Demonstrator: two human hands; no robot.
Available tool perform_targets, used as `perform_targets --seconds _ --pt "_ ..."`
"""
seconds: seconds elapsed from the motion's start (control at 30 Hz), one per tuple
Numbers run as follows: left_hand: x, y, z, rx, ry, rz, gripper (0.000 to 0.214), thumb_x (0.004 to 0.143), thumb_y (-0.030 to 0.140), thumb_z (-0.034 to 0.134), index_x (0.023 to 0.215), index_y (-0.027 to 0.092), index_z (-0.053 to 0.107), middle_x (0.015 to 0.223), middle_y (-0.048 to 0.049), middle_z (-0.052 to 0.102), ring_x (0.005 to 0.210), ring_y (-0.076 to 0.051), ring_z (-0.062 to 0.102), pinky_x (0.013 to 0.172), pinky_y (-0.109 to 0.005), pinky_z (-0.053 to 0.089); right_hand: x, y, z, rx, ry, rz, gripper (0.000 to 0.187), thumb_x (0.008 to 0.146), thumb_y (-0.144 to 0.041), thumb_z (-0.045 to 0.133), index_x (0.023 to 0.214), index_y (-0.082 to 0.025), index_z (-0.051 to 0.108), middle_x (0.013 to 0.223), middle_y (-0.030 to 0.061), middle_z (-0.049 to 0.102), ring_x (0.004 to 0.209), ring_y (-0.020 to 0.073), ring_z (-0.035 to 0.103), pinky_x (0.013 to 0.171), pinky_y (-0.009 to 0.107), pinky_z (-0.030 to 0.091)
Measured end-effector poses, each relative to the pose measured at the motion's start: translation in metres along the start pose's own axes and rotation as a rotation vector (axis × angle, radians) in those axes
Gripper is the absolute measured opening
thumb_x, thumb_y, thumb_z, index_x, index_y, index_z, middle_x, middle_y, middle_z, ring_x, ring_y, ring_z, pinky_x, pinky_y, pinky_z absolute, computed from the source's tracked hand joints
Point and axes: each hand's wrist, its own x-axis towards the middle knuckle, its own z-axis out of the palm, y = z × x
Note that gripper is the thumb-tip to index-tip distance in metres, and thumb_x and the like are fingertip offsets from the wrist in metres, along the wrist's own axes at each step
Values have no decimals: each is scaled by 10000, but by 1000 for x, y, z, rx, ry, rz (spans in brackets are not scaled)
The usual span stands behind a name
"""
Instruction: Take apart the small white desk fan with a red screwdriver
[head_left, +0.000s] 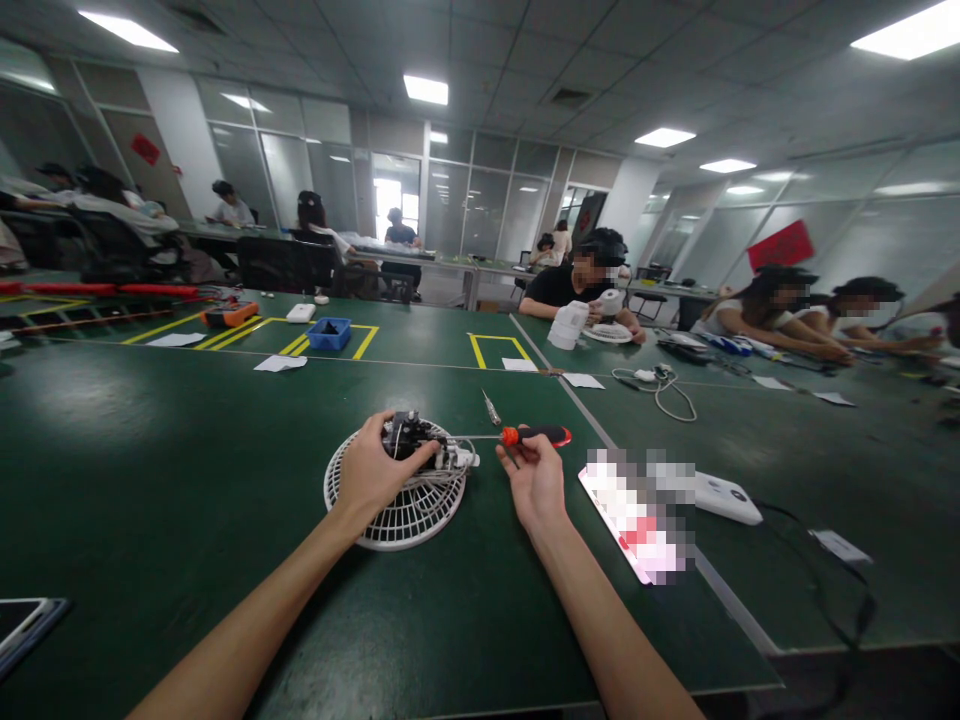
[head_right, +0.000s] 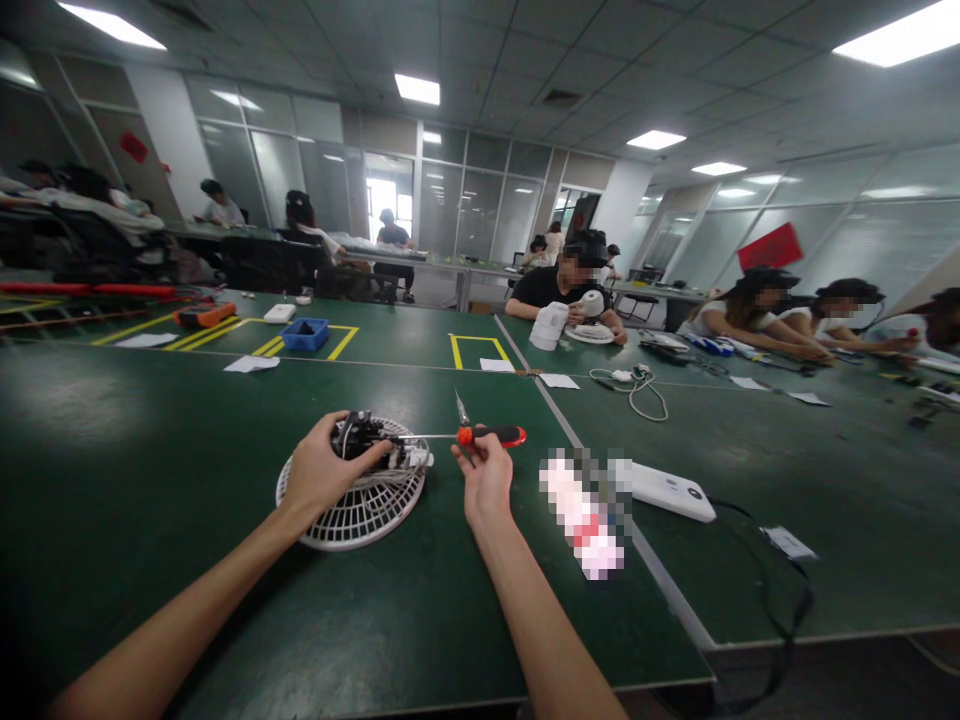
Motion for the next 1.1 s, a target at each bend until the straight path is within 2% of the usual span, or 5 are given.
perform_targets --seconds 0.1,0.27,0.43,0.87,1.1 --pt "0 -1 0 -1 1 4 743 717 710 739 1226 180 626 1186 -132 700 1079 -316 674 976 -508 537 -1 2 2 -35 13 -21 104 698 -188 718 750 -191 628 690 -13 700 665 140 668 634 253 567" --pt "0 -2 1 -3 -1 3 752 721 712 734 1235 175 624 1192 -133 700 1072 -310 672 961 -498 541 -1 6 2 -45 53 -20 223 709 -269 810 741 -198 601 560 -55 616 500 101 543 562 238 530" --pt "0 -3 1 -5 5 11 730 720 709 736 1217 185 629 1178 -131 701 1063 -313 677 949 -499 548 -1 6 2 -52 43 -24 306 692 -314 866 752 -215 582 582 -60 624 506 107 551 556 241 520" --pt "0 -3 1 3 -1 19 728 727 706 733 1225 186 626 1182 -139 699 1065 -319 678 951 -508 550 1 4 0 -48 44 15 275 715 -304 852 770 -207 600 623 -41 658 521 108 557 550 236 514" --pt "2 -4 -3 -2 -20 22 670 738 653 741 1210 190 631 1160 -121 709 1050 -304 683 947 -476 553 9 2 -7 -24 80 -2 247 760 -344 764 793 -230 548 608 -61 618 532 114 577 542 233 524"
